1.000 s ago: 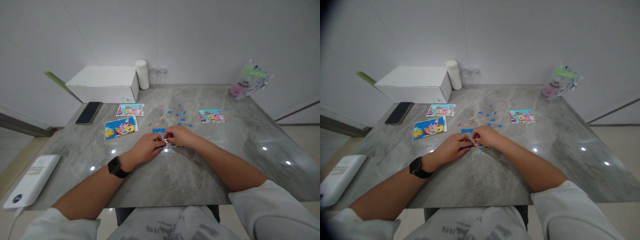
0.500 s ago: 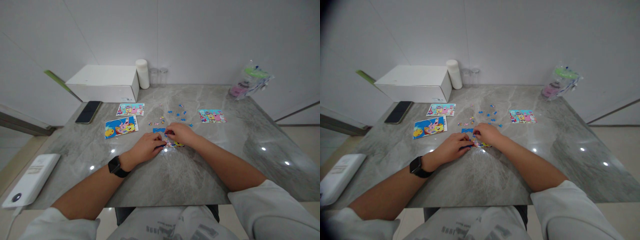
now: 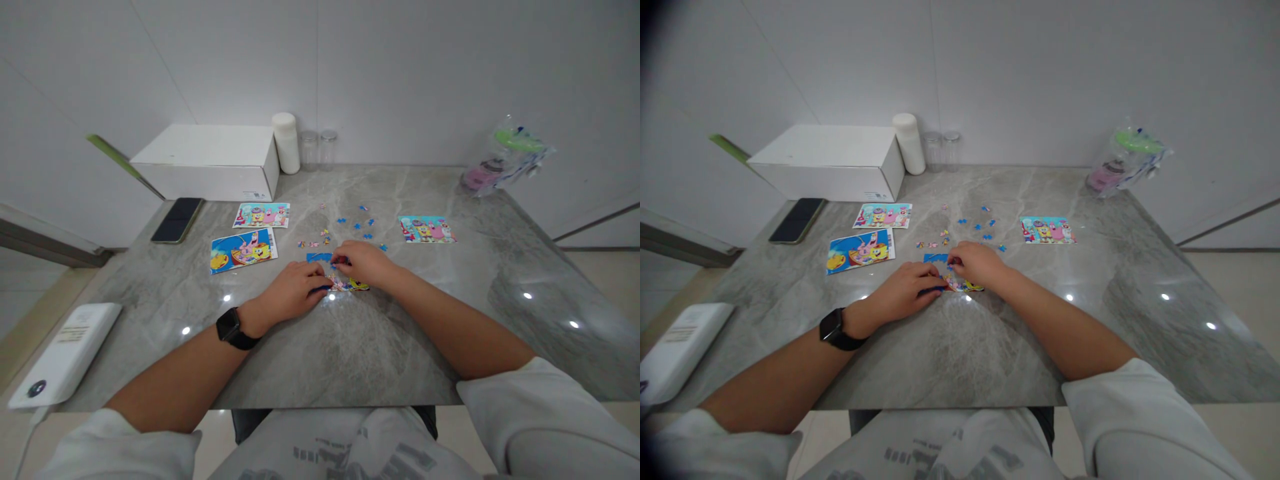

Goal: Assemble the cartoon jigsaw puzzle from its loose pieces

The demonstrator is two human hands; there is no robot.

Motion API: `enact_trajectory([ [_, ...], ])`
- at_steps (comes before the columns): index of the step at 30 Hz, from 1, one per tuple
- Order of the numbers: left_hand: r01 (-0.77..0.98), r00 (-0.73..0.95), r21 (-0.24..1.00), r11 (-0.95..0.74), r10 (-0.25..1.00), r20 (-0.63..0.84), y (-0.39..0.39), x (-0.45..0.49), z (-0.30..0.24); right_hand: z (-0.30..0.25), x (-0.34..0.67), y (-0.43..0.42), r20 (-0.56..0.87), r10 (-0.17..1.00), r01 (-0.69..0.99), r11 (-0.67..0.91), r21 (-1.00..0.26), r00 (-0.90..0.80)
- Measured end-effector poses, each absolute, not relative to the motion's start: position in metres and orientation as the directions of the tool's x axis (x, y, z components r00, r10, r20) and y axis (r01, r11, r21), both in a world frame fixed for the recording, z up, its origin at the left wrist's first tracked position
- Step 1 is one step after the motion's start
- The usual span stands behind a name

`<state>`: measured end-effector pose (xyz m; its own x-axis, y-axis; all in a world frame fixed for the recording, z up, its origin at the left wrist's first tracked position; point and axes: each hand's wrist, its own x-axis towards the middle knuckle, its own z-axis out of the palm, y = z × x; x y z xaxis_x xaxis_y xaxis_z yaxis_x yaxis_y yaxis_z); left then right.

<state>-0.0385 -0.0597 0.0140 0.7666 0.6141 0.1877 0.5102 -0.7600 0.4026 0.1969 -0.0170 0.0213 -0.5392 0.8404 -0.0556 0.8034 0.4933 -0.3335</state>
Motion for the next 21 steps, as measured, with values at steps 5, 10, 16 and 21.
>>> enact_trajectory([
  [5, 0.515, 0.763, 0.403, -0.756, 0.619, 0.187, -0.0601, -0.038, 0.0133, 0.0221, 0.1956, -0.0181, -0.062, 0.859, 0.82, 0.462, -0.337, -0.509],
  [10, 0.517, 0.763, 0.395, -0.76, 0.618, 0.19, -0.0604, -0.0383, 0.0112, 0.0197, 0.1955, -0.0173, -0.075, 0.871, 0.833, 0.436, -0.34, -0.486],
  [16, 0.519, 0.757, 0.412, -0.749, 0.627, 0.185, -0.06, -0.039, 0.0134, 0.0235, 0.1962, -0.0165, -0.053, 0.88, 0.836, 0.429, -0.343, -0.473],
  [21, 0.512, 0.759, 0.41, -0.755, 0.62, 0.195, -0.0602, -0.0384, 0.0134, 0.0255, 0.1934, -0.0209, -0.069, 0.871, 0.832, 0.437, -0.341, -0.486],
])
